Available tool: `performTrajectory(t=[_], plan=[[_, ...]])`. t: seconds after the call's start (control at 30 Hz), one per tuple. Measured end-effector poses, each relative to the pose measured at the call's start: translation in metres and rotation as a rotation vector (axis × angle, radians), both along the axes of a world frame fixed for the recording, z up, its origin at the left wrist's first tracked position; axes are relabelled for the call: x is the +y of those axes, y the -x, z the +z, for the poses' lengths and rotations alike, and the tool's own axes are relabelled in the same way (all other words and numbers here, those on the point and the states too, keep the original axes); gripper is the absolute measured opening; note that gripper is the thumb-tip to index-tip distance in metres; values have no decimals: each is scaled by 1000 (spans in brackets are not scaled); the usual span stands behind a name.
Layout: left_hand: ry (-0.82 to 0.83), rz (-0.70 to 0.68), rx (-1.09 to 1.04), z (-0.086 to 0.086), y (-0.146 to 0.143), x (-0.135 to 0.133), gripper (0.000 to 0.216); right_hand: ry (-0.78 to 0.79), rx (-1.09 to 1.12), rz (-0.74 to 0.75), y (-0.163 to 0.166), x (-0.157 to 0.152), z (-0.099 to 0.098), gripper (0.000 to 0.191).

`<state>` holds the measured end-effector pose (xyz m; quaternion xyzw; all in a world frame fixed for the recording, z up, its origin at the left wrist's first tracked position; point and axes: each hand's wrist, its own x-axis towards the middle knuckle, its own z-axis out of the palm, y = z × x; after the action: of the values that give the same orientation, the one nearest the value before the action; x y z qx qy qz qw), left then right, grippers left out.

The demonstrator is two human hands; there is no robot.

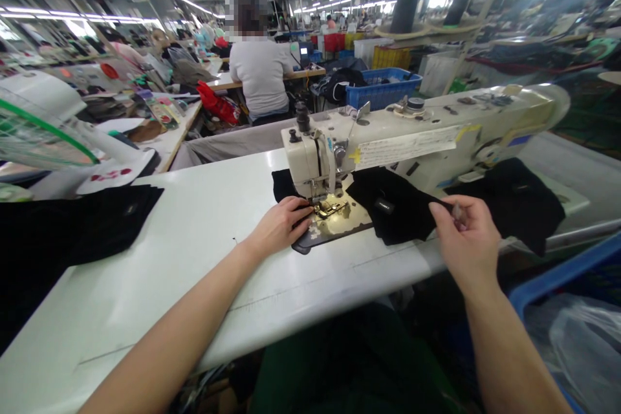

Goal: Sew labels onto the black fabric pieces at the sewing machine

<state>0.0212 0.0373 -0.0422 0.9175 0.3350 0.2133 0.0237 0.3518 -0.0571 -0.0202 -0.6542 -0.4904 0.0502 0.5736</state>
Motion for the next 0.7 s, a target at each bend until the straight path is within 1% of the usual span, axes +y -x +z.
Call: performTrajectory(t=[0.13,0.2,0.3,0.37,0.43,0.53,0.57,0.6,0.63,0.67,0.7], plan=[[-17,22,2,-2,-2,-2,31,-130,-130,0,12,-13,18,21],[-21,31,12,-3,-4,-3,33,-159,-171,31,17,-22,26,19],[-15,49,15,-5,0,-5,34,-127,-218,91,25,-35,38,16],[-9,77,13,-5,10,-5,34,-80,-250,147,29,-41,44,14],[-5,138,31,-2,26,-7,34,-9,-246,249,34,-46,47,13],[-11,294,71,10,44,-16,33,112,-179,455,40,-48,45,12],[-7,329,50,16,44,-22,33,146,-145,510,43,-49,44,12],[11,333,2,24,41,-30,34,180,-114,559,46,-49,43,12],[47,297,-70,33,34,-40,35,217,-89,606,49,-50,43,12],[106,223,-157,43,24,-51,39,255,-74,656,52,-51,43,12],[188,112,-241,53,12,-63,49,291,-67,717,55,-52,44,12]])
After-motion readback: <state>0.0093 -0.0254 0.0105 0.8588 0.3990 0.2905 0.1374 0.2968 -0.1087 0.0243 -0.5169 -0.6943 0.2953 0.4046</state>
